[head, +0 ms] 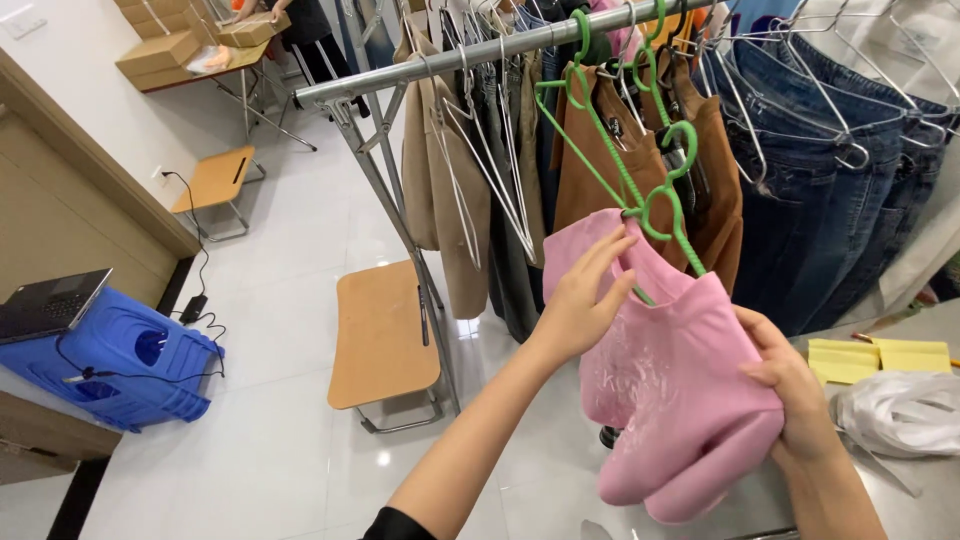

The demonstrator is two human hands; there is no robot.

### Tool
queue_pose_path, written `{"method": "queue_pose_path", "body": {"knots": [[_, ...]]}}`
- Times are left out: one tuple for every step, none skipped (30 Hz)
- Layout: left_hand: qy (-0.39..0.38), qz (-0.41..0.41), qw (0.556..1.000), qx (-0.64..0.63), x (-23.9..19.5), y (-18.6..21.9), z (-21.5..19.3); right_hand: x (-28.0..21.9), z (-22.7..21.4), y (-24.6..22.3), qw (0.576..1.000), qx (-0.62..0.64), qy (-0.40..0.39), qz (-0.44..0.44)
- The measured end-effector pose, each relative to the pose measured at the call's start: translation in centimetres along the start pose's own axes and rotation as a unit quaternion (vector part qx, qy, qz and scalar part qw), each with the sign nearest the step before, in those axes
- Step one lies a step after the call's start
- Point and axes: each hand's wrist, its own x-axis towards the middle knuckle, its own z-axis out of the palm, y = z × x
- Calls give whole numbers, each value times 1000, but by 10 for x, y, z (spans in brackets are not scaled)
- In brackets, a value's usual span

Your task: The person unties a ribbon on a cardboard box, removes a yellow sticky note, and opens the box. They take out a pink garment wrapped in plastic, remove it from the plastic, and hang it on a green hanger on a clothing rack. The person then places the empty plastic bag on the table and continues handling another wrapped item.

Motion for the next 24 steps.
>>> {"method": "queue_pose_path", "body": {"knots": [[-8, -29, 999, -10, 4, 7, -3, 9, -4, 1, 1000, 20, 6, -8], [-15, -58, 998, -20, 8, 14, -5, 19, -7, 2, 999, 39, 11, -16], [-12, -59, 998, -17, 20, 3, 0, 24, -8, -2, 999, 40, 7, -16], [15, -78, 997, -16, 31, -9, 5, 29, -8, -6, 999, 40, 5, -13], [43, -94, 995, -17, 44, -20, 12, 35, -10, -11, 999, 38, 3, -12], [47, -91, 995, -16, 57, -19, 15, 42, -17, -9, 999, 37, -1, -15], [69, -164, 983, -47, 71, -16, 18, 48, -24, -9, 1000, 24, -4, 2], [91, -236, 964, -79, 84, -13, 21, 54, -31, -9, 1000, 12, -6, 18], [91, -238, 964, -79, 99, -27, 27, 67, -43, -3, 1000, 11, -7, 20], [121, -255, 958, -58, 114, -42, 34, 81, -55, 4, 999, -6, -29, 23], [142, -277, 950, -35, 119, -55, 43, 82, -66, 17, 998, -20, -45, 34], [134, -285, 948, -34, 128, -63, 45, 78, -56, 8, 998, -15, -39, 43], [116, -333, 935, -25, 143, -72, 47, 78, -46, -1, 998, -13, -47, 48], [98, -379, 920, -16, 157, -81, 50, 79, -37, -10, 997, -9, -54, 52], [94, -378, 921, -16, 163, -85, 52, 81, -44, -5, 997, -8, -49, 51], [101, -395, 913, -25, 168, -88, 53, 81, -51, 0, 997, 6, -57, 45], [109, -412, 904, -37, 174, -91, 55, 83, -59, 3, 997, 18, -66, 38], [105, -410, 905, -39, 179, -97, 56, 81, -63, -3, 997, 16, -61, 37], [92, -399, 912, -24, 180, -103, 57, 76, -66, -6, 997, 10, -63, 33], [79, -387, 919, -9, 180, -110, 57, 71, -68, -9, 998, 4, -64, 29], [74, -385, 920, -10, 181, -114, 58, 68, -72, -10, 998, 4, -59, 28], [88, -377, 922, -21, 181, -117, 59, 65, -76, -12, 998, 19, -55, 30], [102, -370, 923, -32, 177, -122, 61, 60, -81, -12, 998, 34, -50, 33], [97, -372, 923, -35, 175, -126, 63, 57, -84, -12, 998, 32, -45, 34]]}}
